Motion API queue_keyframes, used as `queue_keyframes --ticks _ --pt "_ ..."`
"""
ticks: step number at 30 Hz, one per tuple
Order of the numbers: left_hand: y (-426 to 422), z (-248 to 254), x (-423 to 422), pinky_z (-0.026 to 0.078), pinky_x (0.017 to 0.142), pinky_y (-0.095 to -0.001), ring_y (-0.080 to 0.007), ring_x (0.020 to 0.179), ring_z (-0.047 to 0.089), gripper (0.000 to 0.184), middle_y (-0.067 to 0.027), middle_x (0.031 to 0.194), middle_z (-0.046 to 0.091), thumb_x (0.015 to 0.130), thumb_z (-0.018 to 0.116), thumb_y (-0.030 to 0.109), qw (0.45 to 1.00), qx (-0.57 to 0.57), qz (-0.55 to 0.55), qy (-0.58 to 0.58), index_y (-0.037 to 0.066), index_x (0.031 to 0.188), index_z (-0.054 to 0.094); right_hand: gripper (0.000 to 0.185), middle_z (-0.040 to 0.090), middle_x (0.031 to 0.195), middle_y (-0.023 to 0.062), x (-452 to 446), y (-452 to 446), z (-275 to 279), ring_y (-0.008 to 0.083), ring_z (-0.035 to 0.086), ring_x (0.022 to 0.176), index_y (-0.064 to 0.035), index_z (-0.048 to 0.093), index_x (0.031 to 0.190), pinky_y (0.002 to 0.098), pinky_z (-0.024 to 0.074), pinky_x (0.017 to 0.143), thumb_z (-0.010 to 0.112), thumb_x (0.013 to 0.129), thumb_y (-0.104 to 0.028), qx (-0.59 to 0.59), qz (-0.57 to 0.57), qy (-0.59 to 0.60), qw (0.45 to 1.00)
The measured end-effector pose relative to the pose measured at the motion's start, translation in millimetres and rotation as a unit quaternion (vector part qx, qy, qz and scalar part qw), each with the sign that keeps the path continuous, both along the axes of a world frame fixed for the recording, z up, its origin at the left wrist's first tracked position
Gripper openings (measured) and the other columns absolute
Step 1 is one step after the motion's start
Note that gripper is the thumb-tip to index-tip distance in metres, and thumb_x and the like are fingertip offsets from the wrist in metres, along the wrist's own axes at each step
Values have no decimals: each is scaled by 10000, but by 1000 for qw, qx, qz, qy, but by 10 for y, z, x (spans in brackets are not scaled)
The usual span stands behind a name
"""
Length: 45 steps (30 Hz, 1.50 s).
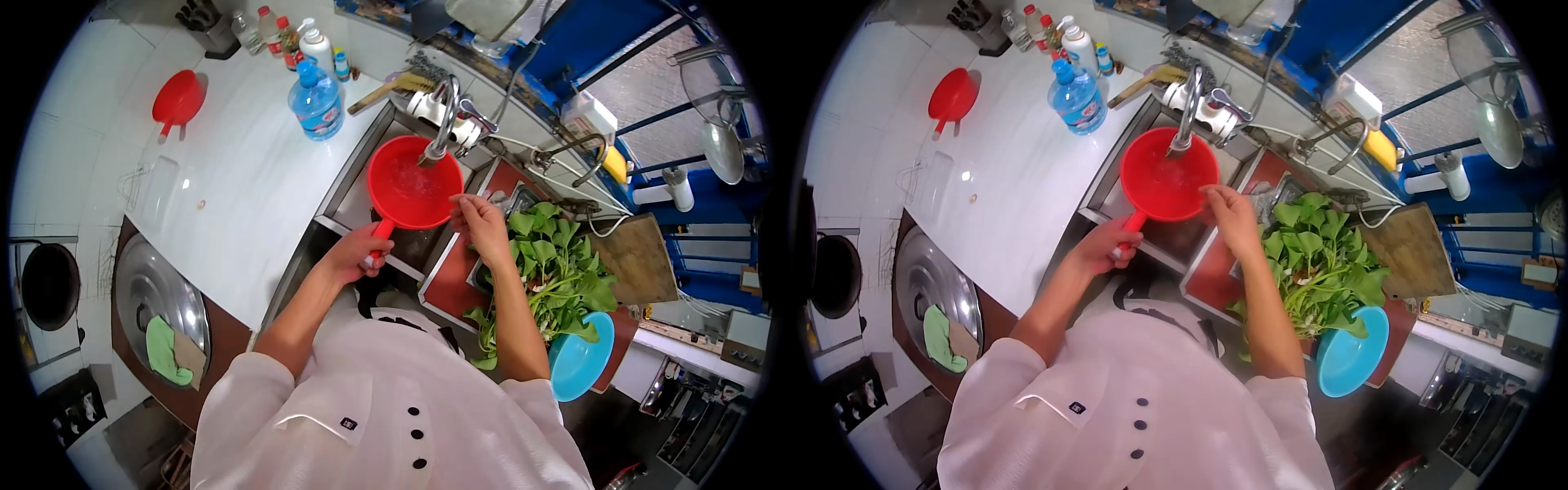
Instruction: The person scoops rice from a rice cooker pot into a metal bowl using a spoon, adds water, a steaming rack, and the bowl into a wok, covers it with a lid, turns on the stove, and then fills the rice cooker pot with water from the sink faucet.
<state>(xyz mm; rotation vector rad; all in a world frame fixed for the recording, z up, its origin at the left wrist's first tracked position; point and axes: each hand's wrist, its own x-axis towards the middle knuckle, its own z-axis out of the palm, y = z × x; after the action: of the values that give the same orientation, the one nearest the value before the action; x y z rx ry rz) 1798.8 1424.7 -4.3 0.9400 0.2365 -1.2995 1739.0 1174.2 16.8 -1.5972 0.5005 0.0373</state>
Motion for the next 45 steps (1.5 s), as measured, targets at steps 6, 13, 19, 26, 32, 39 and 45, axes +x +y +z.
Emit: queue_keyframes --ticks 6,13,19,26,32,39,45 --pt "-10 -21 58 312 392 -230 -69 487 465 252 10 687 469 861 599 88 1000 -2 -7 1 116 1068 458 243 619 829 9 146 -169 -256 82 573 737 -21 637 1112 236 480 685 537 949 -172 -108 -36 -21 993" --pt "-14 -71 108 321 381 -226 -68 478 471 234 6 693 474 864 605 93 1000 -13 -13 4 110 1045 456 369 609 1098 158 500 -578 -151 226 601 969 -3 569 1225 314 464 861 569 918 -208 -293 -107 -116 943" --pt "-24 -64 140 324 382 -228 -69 478 475 235 4 698 478 866 605 95 999 -29 -15 14 102 1049 457 473 571 1189 217 888 -798 -204 278 596 1004 29 475 1307 345 456 899 553 918 -229 -327 -56 -148 932" --pt "8 -77 159 318 387 -226 -70 484 480 237 4 704 481 869 599 96 999 -37 -24 14 103 1056 454 490 500 1282 281 1018 -765 -220 382 521 1165 90 448 1292 370 408 988 536 895 -182 -378 -17 -142 915" --pt "17 -22 168 310 396 -232 -73 484 453 230 6 700 467 878 582 98 999 -31 -39 8 99 1066 449 489 480 1301 284 991 -733 -211 389 506 1179 104 434 1290 381 402 997 519 896 -172 -428 -17 -147 892" --pt "13 34 174 306 398 -240 -79 474 443 220 4 681 450 877 570 90 999 -12 -41 15 104 1058 446 504 451 1336 267 978 -644 -205 374 511 1174 91 429 1302 372 404 995 522 873 -157 -404 -41 -139 903" --pt "10 49 162 293 379 -248 -86 451 439 234 4 668 447 871 563 77 999 -4 -49 17 106 1070 445 519 440 1353 253 976 -605 -232 384 511 1158 83 427 1303 377 403 993 517 862 -175 -385 -57 -148 909"
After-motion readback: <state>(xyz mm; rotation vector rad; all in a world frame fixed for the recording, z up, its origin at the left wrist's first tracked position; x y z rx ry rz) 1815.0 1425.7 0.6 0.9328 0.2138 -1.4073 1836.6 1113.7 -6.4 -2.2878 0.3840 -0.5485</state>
